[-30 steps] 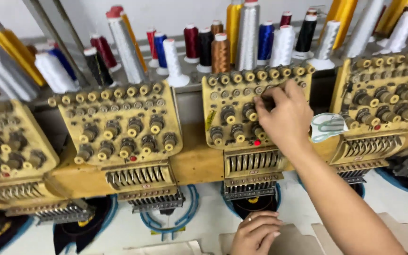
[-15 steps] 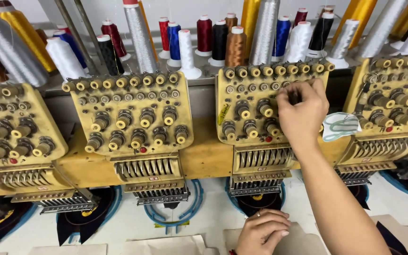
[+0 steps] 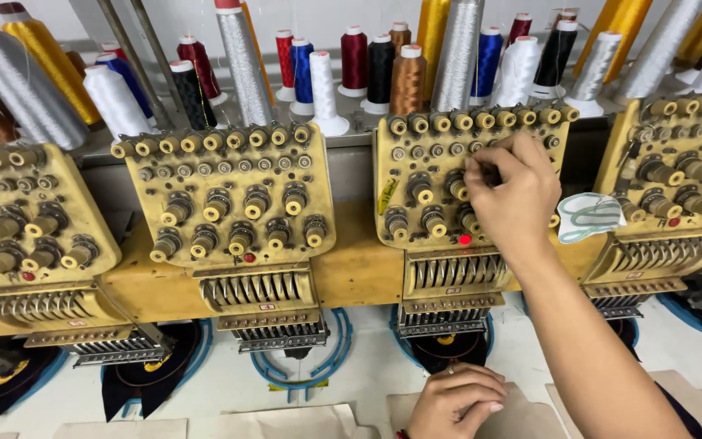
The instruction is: Threading and setting up an industrial multi-head embroidery machine, including adjusting tension and loading hoops.
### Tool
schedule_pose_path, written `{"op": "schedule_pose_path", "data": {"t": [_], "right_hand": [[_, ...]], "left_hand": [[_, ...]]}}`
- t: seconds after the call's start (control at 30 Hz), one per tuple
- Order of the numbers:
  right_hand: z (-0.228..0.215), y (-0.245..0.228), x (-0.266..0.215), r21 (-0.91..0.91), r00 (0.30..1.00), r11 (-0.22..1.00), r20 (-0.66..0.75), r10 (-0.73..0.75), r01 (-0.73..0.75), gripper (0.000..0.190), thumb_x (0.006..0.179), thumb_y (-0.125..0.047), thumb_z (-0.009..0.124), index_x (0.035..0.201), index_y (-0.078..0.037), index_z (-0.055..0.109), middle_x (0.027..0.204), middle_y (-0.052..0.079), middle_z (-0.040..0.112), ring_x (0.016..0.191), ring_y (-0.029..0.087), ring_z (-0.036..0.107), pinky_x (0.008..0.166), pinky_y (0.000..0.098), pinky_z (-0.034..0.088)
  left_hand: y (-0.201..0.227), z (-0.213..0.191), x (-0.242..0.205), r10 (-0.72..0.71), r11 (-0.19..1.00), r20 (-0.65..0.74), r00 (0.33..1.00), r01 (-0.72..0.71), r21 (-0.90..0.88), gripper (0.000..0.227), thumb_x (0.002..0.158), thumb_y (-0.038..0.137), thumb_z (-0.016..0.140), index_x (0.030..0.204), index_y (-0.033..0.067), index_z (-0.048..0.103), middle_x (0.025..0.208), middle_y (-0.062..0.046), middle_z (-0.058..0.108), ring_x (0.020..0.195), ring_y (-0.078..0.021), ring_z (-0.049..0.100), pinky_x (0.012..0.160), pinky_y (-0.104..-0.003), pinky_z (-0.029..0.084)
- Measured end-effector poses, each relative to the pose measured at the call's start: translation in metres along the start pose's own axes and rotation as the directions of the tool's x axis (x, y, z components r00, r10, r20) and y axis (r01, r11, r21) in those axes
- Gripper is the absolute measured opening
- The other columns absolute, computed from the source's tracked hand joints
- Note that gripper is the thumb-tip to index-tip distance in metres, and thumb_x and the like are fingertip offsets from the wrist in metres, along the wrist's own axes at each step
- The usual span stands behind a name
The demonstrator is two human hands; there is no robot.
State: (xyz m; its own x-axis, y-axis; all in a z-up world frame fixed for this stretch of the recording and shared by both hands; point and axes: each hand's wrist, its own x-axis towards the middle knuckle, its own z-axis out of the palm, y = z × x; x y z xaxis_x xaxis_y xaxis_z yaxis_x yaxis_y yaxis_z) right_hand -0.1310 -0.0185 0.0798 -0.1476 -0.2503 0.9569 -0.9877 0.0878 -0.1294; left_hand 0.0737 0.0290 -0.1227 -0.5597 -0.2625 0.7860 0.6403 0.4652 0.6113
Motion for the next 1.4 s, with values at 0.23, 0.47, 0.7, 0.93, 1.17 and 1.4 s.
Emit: {"op": "schedule_pose_path", "data": {"t": [0.23,0.47,0.7,0.93,1.17,1.4], "right_hand": [[0.008,0.018,0.008,-0.088,0.991,0.989,-0.049,-0.126,0.121,0.011,0.102,0.0,0.089,0.102,0.0,0.078,0.099,0.008,0.062,0.087,0.022,0.059,0.063,0.0339,0.051],[-0.029,0.013,-0.007,-0.076,1.0,0.997,-0.004,-0.003,0.003,0.006,0.104,0.002,0.088,0.105,0.0,0.082,0.104,0.009,0.065,0.095,0.027,0.066,0.073,0.0384,0.052],[-0.096,-0.06,-0.06,-0.266,0.304,0.502,0.54,0.784,-0.823,0.061,0.102,-0.053,0.058,0.147,-0.012,0.068,0.063,0.014,0.073,0.036,0.016,0.042,0.032,0.0318,0.032],[-0.073,-0.053,-0.085,0.033,0.43,0.522,0.613,0.663,-0.852,0.059,0.098,-0.041,0.061,0.152,-0.016,0.06,0.11,0.005,0.089,0.032,0.009,0.026,0.03,0.027,0.025],[-0.036,-0.026,-0.109,-0.103,0.806,0.899,0.408,0.428,-0.425,0.031,0.104,-0.033,0.066,0.129,-0.02,0.08,0.094,0.005,0.078,0.042,0.019,0.06,0.05,0.0363,0.048],[-0.057,-0.06,-0.067,0.003,0.347,0.45,0.642,0.684,-0.893,0.026,0.103,-0.019,0.072,0.125,-0.012,0.083,0.084,0.01,0.082,0.04,0.011,0.026,0.04,0.0273,0.022]], "left_hand": [[0.001,0.001,0.0,-0.021,0.999,-0.07,0.997,0.019,-0.035,0.009,0.107,0.002,0.073,0.101,-0.0016,0.078,0.107,-0.014,0.079,0.11,-0.0357,0.078,0.102,-0.045,0.066],[-0.003,-0.015,-0.008,-0.293,0.935,0.188,0.938,0.321,-0.147,0.01,0.112,0.017,0.072,0.111,0.009,0.078,0.115,-0.009,0.078,0.112,-0.0228,0.075,0.108,-0.038,0.062],[-0.008,-0.022,-0.011,-0.378,0.893,0.4,0.835,0.443,-0.081,0.008,0.111,0.019,0.074,0.107,0.0132,0.077,0.115,-0.002,0.077,0.112,-0.0166,0.074,0.109,-0.033,0.06],[-0.009,-0.021,-0.008,-0.372,0.884,0.415,0.83,0.454,-0.115,0.008,0.113,0.019,0.073,0.109,0.0134,0.077,0.115,-0.003,0.077,0.113,-0.0184,0.075,0.11,-0.036,0.061],[-0.003,-0.024,-0.005,-0.368,0.905,0.41,0.835,0.423,-0.05,0.009,0.113,0.02,0.072,0.111,0.0131,0.077,0.114,-0.001,0.077,0.111,-0.0174,0.074,0.107,-0.034,0.06],[0.005,-0.028,-0.003,-0.352,0.892,0.4,0.846,0.432,-0.13,0.011,0.113,0.022,0.072,0.109,0.0131,0.077,0.116,-0.002,0.077,0.113,-0.0179,0.075,0.11,-0.035,0.062]]}}
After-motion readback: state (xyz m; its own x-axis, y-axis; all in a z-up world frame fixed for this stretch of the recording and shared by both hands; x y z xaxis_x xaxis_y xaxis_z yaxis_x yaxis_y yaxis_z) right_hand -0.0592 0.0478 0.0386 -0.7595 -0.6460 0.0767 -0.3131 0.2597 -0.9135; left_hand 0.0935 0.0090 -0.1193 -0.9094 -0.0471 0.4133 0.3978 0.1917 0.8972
